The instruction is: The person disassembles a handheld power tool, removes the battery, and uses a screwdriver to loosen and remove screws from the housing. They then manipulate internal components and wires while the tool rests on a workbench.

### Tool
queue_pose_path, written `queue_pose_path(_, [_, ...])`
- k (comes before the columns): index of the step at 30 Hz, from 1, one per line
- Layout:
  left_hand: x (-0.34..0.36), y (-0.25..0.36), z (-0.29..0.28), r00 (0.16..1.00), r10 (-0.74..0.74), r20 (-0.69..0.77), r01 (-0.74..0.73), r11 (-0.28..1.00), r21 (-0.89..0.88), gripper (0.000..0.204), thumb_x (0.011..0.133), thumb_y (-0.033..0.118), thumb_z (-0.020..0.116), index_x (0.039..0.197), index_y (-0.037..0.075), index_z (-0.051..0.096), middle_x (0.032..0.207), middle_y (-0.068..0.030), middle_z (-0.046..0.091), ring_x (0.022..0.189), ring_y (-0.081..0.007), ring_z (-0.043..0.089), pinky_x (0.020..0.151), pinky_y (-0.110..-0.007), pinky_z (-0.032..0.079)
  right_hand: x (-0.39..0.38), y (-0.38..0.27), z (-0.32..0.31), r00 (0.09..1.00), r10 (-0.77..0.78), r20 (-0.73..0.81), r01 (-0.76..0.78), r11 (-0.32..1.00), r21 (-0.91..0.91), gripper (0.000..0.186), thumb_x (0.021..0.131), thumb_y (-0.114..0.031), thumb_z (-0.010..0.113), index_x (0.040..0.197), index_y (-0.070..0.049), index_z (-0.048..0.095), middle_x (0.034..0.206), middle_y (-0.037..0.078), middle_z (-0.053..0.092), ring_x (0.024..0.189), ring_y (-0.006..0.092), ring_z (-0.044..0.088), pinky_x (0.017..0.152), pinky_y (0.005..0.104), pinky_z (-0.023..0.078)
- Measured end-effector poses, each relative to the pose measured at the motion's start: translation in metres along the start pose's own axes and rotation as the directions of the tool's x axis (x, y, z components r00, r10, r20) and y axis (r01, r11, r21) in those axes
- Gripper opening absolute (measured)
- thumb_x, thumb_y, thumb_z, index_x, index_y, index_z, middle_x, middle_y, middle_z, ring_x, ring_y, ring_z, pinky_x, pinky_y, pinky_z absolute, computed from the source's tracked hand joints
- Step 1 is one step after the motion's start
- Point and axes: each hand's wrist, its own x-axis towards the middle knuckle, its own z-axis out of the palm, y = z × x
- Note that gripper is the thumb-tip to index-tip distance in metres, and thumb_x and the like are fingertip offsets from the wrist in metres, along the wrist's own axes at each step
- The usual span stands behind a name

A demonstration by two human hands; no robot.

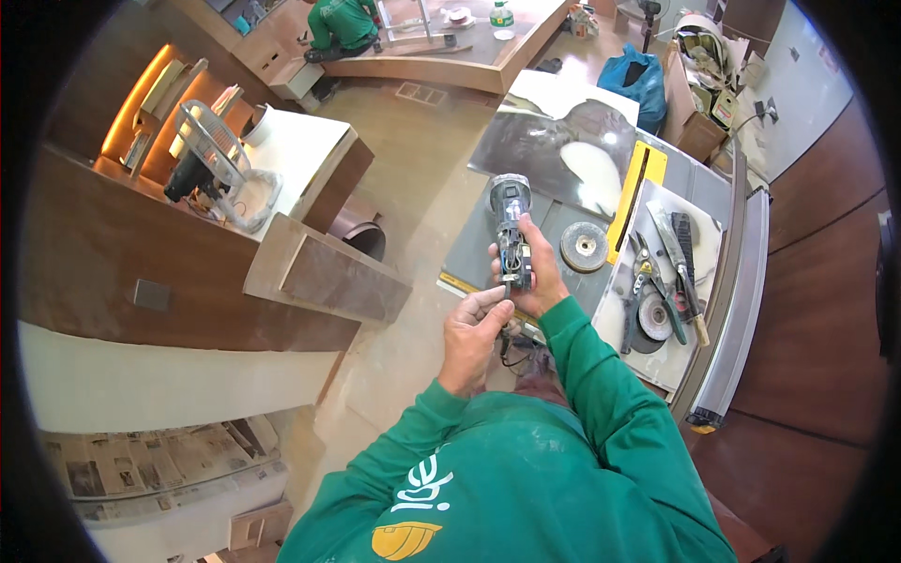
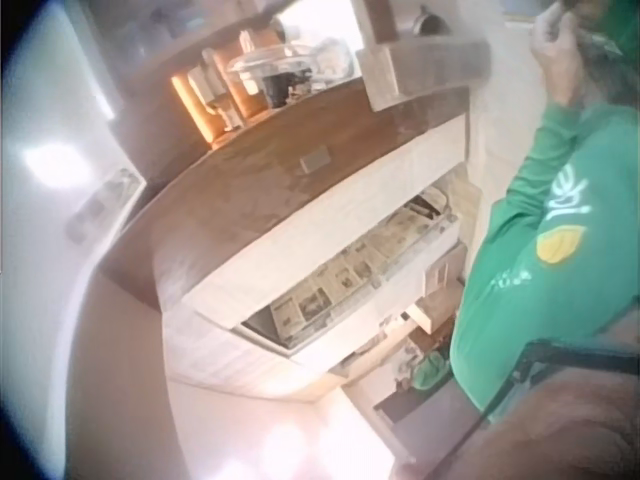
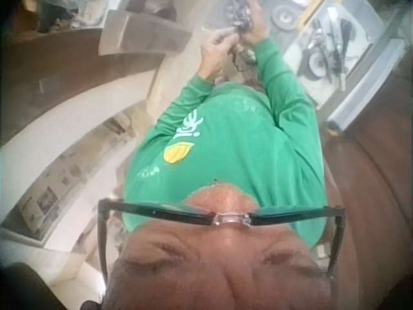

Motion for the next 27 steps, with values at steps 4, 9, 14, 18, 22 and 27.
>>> queue_pose_path(4, [-0.001, -0.026, -0.01, 0.995, -0.087, 0.055, 0.089, 0.995, -0.041, 0.038, 0.103, 0.011, 0.078, 0.135, -0.002, 0.065, 0.112, -0.006, 0.076, 0.095, -0.0118, 0.072, 0.085, -0.028, 0.06, -0.011, 0.006, -0.015, 1.0, -0.003, -0.001, 0.003, 0.996, -0.086, 0.047, 0.112, -0.053, 0.057, 0.139, -0.015, 0.049, 0.112, 0.021, 0.075, 0.07, 0.0241, 0.075, 0.053, 0.0364, 0.063])
queue_pose_path(9, [0.0, -0.038, -0.017, 0.979, -0.191, 0.066, 0.19, 0.982, 0.025, 0.038, 0.104, 0.017, 0.078, 0.133, -0.001, 0.063, 0.113, -0.0058, 0.075, 0.1, -0.0121, 0.071, 0.09, -0.03, 0.059, -0.012, 0.011, -0.03, 1.0, -0.019, 0.01, 0.02, 0.988, -0.151, 0.054, 0.112, -0.054, 0.055, 0.142, -0.01, 0.048, 0.119, 0.023, 0.074, 0.074, 0.0247, 0.077, 0.056, 0.0374, 0.066])
queue_pose_path(14, [0.009, -0.048, -0.019, 0.994, -0.106, -0.029, 0.107, 0.993, 0.042, 0.034, 0.106, 0.019, 0.075, 0.131, 0.0, 0.063, 0.113, -0.0056, 0.074, 0.101, -0.0124, 0.07, 0.091, -0.03, 0.059, -0.013, 0.015, -0.034, 0.999, -0.048, -0.009, 0.045, 0.982, -0.184, 0.058, 0.112, -0.055, 0.055, 0.143, -0.006, 0.047, 0.123, 0.024, 0.074, 0.075, 0.024, 0.077, 0.059, 0.0377, 0.068])
queue_pose_path(18, [0.024, -0.044, -0.015, 0.997, 0.016, -0.075, -0.007, 0.993, 0.115, 0.031, 0.106, 0.019, 0.074, 0.128, 0.0, 0.063, 0.113, -0.0059, 0.073, 0.1, -0.0127, 0.07, 0.088, -0.03, 0.059, -0.017, 0.018, -0.037, 0.997, -0.046, -0.067, 0.032, 0.979, -0.2, 0.054, 0.11, -0.056, 0.058, 0.134, -0.007, 0.056, 0.116, 0.019, 0.076, 0.073, 0.0209, 0.075, 0.062, 0.0359, 0.066])
queue_pose_path(22, [0.034, -0.038, -0.008, 0.992, -0.119, -0.033, 0.121, 0.989, 0.081, 0.029, 0.104, 0.018, 0.074, 0.125, 0.001, 0.065, 0.11, -0.0052, 0.073, 0.097, -0.0124, 0.07, 0.087, -0.031, 0.059, -0.007, 0.025, -0.063, 0.991, -0.035, -0.126, 0.01, 0.981, -0.192, 0.046, 0.108, -0.054, 0.063, 0.116, -0.009, 0.067, 0.096, 0.008, 0.074, 0.071, 0.0169, 0.07, 0.061, 0.0332, 0.059])
queue_pose_path(27, [0.041, -0.045, -0.013, 0.979, -0.202, -0.02, 0.203, 0.977, 0.059, 0.023, 0.101, 0.019, 0.076, 0.117, 0.004, 0.069, 0.103, -0.0027, 0.073, 0.087, -0.0096, 0.068, 0.079, -0.028, 0.056, -0.011, 0.025, -0.064, 0.967, -0.189, -0.168, 0.11, 0.913, -0.393, 0.041, 0.107, -0.05, 0.065, 0.107, -0.009, 0.069, 0.086, 0.003, 0.068, 0.069, 0.0151, 0.067, 0.061, 0.0321, 0.054])
